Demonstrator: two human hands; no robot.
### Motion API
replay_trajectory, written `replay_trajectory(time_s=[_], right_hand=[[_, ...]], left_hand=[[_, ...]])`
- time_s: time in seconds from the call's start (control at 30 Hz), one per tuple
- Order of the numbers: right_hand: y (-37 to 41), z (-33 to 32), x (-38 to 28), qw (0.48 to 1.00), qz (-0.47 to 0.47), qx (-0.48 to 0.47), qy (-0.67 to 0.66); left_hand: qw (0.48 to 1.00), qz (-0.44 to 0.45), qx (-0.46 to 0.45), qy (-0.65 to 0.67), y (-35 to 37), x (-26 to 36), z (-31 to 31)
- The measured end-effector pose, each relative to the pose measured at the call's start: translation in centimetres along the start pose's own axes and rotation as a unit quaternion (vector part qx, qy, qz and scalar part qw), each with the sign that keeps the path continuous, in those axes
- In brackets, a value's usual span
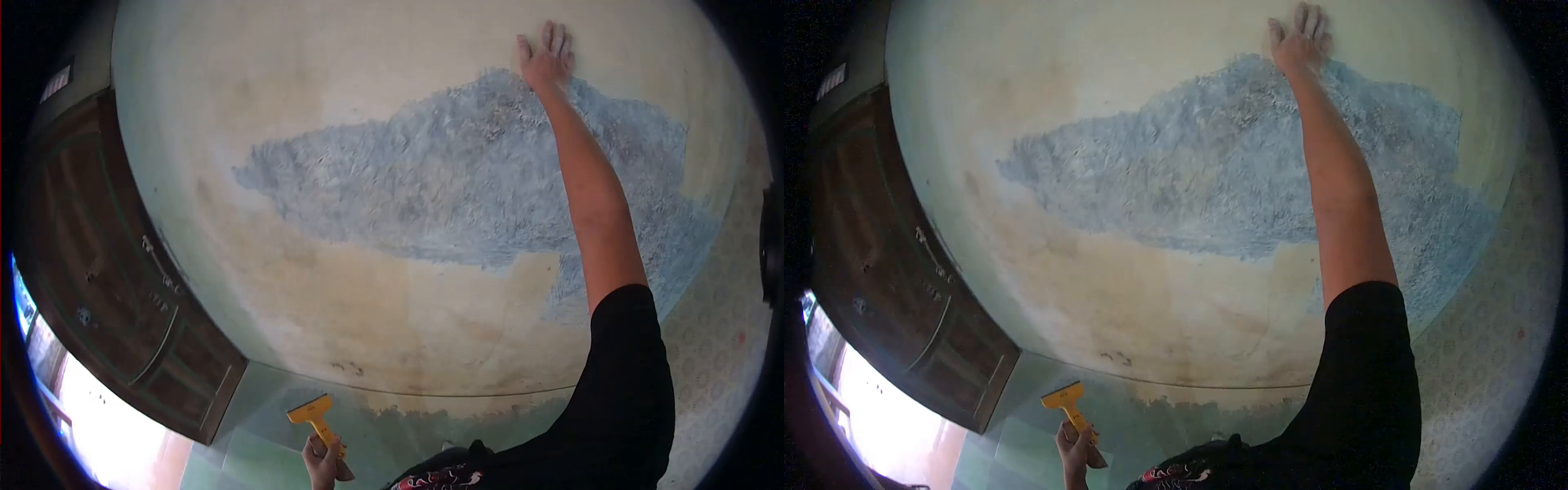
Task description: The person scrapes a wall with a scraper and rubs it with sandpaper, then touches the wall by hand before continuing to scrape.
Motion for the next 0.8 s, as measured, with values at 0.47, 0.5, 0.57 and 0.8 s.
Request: replay_trajectory(time_s=[0.47,0.5,0.57,0.8], right_hand=[[2.3,-0.4,1.8,0.998,-0.017,0.024,-0.063],[2.5,-0.3,2.0,0.998,-0.018,0.027,-0.055],[2.4,-0.3,2.3,0.998,-0.016,0.027,-0.061],[2.2,-0.7,1.9,1.0,-0.022,-0.008,-0.013]], left_hand=[[0.975,-0.02,-0.222,-0.02,-6.0,0.4,14.5],[0.973,-0.016,-0.229,-0.02,-5.4,0.3,15.2],[0.964,-0.037,-0.238,0.116,-4.4,0.3,17.2],[0.952,-0.035,-0.291,0.089,-3.0,1.7,19.7]])
Point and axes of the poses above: each hand's wrist, its own y-axis away from the middle knuckle, its own z-axis out of the palm, x = y × z, the point moved 3 cm from there along -y, towards the middle knuckle, and after that the axes turned 9 degrees about -y, right-handed, at the moved point
